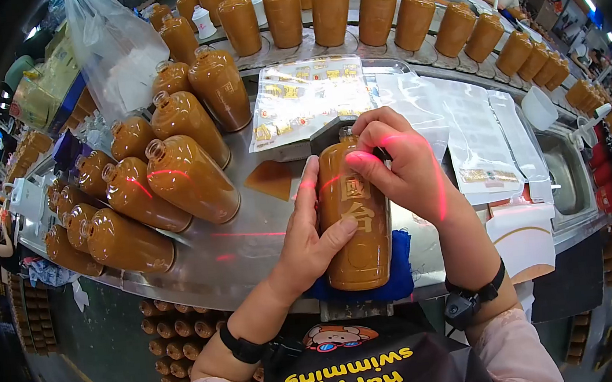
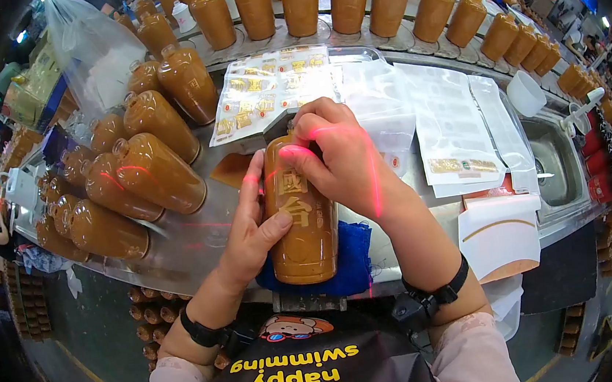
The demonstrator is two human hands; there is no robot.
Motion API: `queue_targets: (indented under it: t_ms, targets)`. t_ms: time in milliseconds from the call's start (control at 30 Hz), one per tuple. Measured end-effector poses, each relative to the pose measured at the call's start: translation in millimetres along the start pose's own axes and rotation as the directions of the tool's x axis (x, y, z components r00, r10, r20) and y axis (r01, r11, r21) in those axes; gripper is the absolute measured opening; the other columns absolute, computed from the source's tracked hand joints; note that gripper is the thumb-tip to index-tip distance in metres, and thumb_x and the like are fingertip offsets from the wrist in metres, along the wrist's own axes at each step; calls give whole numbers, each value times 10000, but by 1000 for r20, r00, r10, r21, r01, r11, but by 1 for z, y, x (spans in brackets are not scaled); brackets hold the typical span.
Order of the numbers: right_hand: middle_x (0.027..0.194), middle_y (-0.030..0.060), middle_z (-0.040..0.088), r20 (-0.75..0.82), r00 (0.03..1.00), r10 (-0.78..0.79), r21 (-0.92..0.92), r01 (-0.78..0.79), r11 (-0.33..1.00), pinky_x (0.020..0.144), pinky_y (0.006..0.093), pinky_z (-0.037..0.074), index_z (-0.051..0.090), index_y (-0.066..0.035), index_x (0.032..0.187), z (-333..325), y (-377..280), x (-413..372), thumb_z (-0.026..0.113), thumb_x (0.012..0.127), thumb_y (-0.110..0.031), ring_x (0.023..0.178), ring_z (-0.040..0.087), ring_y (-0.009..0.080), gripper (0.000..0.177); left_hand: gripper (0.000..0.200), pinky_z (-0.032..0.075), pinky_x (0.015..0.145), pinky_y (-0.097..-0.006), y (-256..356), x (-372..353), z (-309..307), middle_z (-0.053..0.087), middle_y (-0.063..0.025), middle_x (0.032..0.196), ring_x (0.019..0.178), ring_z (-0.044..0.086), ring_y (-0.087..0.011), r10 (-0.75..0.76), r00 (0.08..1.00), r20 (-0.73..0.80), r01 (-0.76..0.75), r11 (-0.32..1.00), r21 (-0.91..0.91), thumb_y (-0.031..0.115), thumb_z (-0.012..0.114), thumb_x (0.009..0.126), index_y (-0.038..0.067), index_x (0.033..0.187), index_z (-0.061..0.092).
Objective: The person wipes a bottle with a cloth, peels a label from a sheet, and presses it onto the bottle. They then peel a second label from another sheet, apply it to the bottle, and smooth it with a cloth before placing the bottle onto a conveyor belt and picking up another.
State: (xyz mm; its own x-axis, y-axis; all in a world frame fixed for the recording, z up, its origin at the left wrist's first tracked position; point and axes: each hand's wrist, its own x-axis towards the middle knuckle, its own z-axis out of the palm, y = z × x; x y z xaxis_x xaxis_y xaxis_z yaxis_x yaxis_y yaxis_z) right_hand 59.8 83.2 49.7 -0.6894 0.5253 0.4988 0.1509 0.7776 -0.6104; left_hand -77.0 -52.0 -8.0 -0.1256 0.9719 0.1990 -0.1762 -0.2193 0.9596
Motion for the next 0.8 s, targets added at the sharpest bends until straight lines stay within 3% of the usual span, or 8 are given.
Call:
queue_targets:
  t_ms: [200, 300, 400, 500, 700, 800]
  targets:
    - [1038, 133, 593, -10, 999, -31, 0, 31, 1000, 797, 323, 488, 595, -6, 863, 1, 2, -1, 707, 863, -141, 928, 595, 233, 175, 873, 292, 1122, -343, 2, 0, 1, 322, -190, 1484, 1358, 367, -231, -7, 1000, 0, 7, 998, -64, 227, 606, 951, -46, 1531, 14]
    - [1024, 167, 596, -25, 999, -20, 42, 21, 999, 878, 412, 466, 614, -11, 859, 2, 2, 0, 725, 827, -154, 993, 566, 347, 184, 868, 286, 1125, -341, 1, 0, 0, 317, -190, 1488, 1363, 358, -230, -2, 1000, 2, 2, 999, -51, 229, 600, 956, -48, 1531, 11]
    - [1020, 165, 597, -32, 999, -15, 63, 17, 998, 876, 414, 465, 617, -11, 864, 3, 4, -1, 728, 825, -160, 987, 565, 347, 189, 870, 284, 1127, -340, -1, 0, 0, 315, -190, 1490, 1366, 355, -229, 10, 1000, 8, -9, 999, -42, 234, 601, 958, -50, 1530, 11]
    - [1051, 125, 592, -10, 1000, -25, -5, 25, 1000, 787, 315, 490, 592, -7, 865, 1, 3, -2, 700, 879, -147, 905, 595, 220, 178, 870, 285, 1127, -339, -1, 0, 0, 315, -192, 1490, 1366, 356, -229, 3, 1000, 2, -3, 999, -48, 237, 602, 958, -52, 1529, 12]
    - [1046, 121, 590, -6, 1000, 2, -15, -2, 1000, 797, 321, 488, 594, -7, 862, 1, 0, -1, 700, 875, -141, 921, 592, 223, 172, 862, 310, 1114, -337, -2, 1, 1, 319, -194, 1490, 1353, 377, -230, 15, 1000, -3, -15, 1000, -21, 231, 597, 959, -56, 1527, 16]
    - [1021, 178, 596, -27, 1000, 0, 29, 1, 1000, 880, 421, 463, 610, -11, 859, 3, 1, 0, 726, 829, -163, 1002, 563, 357, 194, 857, 316, 1110, -337, -2, 1, 0, 322, -196, 1490, 1348, 381, -231, 28, 1000, -4, -28, 1000, -4, 229, 595, 958, -57, 1527, 22]
